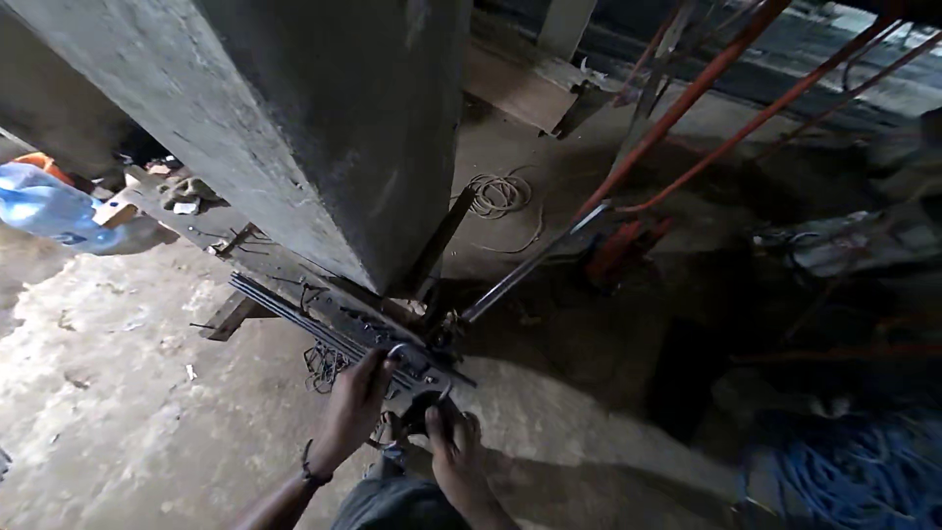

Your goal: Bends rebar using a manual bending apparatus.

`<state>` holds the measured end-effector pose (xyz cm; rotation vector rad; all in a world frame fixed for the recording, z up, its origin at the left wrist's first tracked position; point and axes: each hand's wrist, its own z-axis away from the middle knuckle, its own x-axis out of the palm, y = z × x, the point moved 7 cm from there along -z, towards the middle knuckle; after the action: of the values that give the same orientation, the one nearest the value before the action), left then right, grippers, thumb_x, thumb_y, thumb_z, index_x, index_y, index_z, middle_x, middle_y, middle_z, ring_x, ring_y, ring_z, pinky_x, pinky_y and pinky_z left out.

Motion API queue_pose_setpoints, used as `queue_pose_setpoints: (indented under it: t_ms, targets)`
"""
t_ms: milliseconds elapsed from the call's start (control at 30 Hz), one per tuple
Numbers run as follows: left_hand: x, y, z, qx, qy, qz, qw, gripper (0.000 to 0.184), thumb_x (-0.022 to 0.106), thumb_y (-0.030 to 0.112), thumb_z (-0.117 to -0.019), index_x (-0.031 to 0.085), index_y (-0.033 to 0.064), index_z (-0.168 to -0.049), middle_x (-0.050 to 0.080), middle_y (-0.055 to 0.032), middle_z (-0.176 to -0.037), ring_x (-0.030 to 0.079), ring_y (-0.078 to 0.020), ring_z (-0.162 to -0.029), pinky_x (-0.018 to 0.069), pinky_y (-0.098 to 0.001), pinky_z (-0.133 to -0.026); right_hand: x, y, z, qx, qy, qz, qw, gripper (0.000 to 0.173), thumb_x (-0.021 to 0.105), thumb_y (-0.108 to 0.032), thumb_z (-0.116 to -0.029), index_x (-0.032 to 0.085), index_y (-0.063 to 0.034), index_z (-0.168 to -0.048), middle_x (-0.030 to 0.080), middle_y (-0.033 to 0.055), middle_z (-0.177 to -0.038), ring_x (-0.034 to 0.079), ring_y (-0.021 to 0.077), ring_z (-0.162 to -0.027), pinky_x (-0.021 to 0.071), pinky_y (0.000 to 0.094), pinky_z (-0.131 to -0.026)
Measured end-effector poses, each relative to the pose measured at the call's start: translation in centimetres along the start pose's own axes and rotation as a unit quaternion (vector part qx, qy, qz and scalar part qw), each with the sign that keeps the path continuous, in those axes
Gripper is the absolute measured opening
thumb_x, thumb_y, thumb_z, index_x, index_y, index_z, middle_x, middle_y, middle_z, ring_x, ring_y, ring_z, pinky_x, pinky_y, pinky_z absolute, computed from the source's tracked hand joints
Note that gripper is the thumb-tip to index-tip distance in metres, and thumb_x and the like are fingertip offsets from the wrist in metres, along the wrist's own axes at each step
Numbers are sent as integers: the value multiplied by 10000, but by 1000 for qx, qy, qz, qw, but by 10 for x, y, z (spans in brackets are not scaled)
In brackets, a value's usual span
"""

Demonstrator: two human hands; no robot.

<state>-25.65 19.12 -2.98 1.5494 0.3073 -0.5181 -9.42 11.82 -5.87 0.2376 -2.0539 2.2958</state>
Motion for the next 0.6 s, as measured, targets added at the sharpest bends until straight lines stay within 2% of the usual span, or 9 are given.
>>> queue_pose_setpoints:
  t_ms: [33,67,100,200,267,400,467,533,600]
  targets:
    - [8,-18,-1,-31,-24,-21,999,341,462,301,-1082,639,50,-1230,630,-7,-760,605,-111,-614,552,-330,-592,11,16,2,62,75,-8,995,325,409,-194,-1109,610,53,-1175,732,83,-911,731,146,-815,640,333,-777]
    - [14,-34,-3,-53,-37,-37,997,320,479,285,-1078,623,43,-1231,660,-32,-801,642,-136,-664,572,-359,-644,17,33,1,123,130,-7,984,326,378,-192,-1118,610,37,-1130,691,75,-834,698,140,-742,619,322,-722]
    - [20,-49,-4,-70,-43,-46,996,295,501,262,-1072,612,30,-1215,666,-53,-825,655,-154,-695,574,-375,-673,19,50,-2,165,166,-4,972,340,370,-206,-1127,609,35,-1128,656,85,-814,671,150,-711,603,328,-696]
    - [31,-88,-12,-104,-56,-57,991,303,546,229,-1057,582,-6,-1244,686,-119,-908,684,-215,-776,580,-420,-751,22,89,-16,187,204,7,961,356,394,-239,-1127,608,45,-1146,628,116,-823,658,190,-688,613,375,-694]
    - [34,-105,-20,-111,-59,-55,991,317,553,242,-1057,578,-14,-1243,687,-135,-922,686,-239,-792,577,-436,-765,23,100,-25,181,211,36,960,369,407,-260,-1126,615,42,-1162,634,128,-833,664,200,-684,619,385,-691]
    - [36,-112,-34,-124,-63,-70,988,371,584,307,-1043,601,-1,-1249,713,-146,-995,712,-256,-905,571,-462,-864,18,107,-32,207,251,81,942,377,426,-265,-1122,654,29,-1185,667,161,-928,672,222,-794,594,414,-772]
    - [38,-113,-32,-158,-79,-69,982,399,574,336,-1048,586,3,-1269,711,-147,-973,717,-265,-860,584,-473,-827,14,109,-33,240,251,92,933,358,450,-263,-1117,667,13,-1184,684,162,-948,690,225,-817,605,423,-780]
    - [40,-117,-21,-197,-112,-45,973,412,503,353,-1082,543,32,-1337,700,-146,-958,705,-268,-809,582,-480,-784,11,108,-33,258,241,109,929,353,463,-269,-1112,683,3,-1163,691,166,-981,683,239,-877,581,442,-823]
    - [44,-125,-5,-213,-132,1,968,404,396,343,-1119,571,18,-1284,636,-114,-832,639,-220,-675,571,-431,-673,11,105,-34,266,217,119,932,371,468,-283,-1111,687,15,-1139,686,179,-997,660,258,-917,543,463,-860]
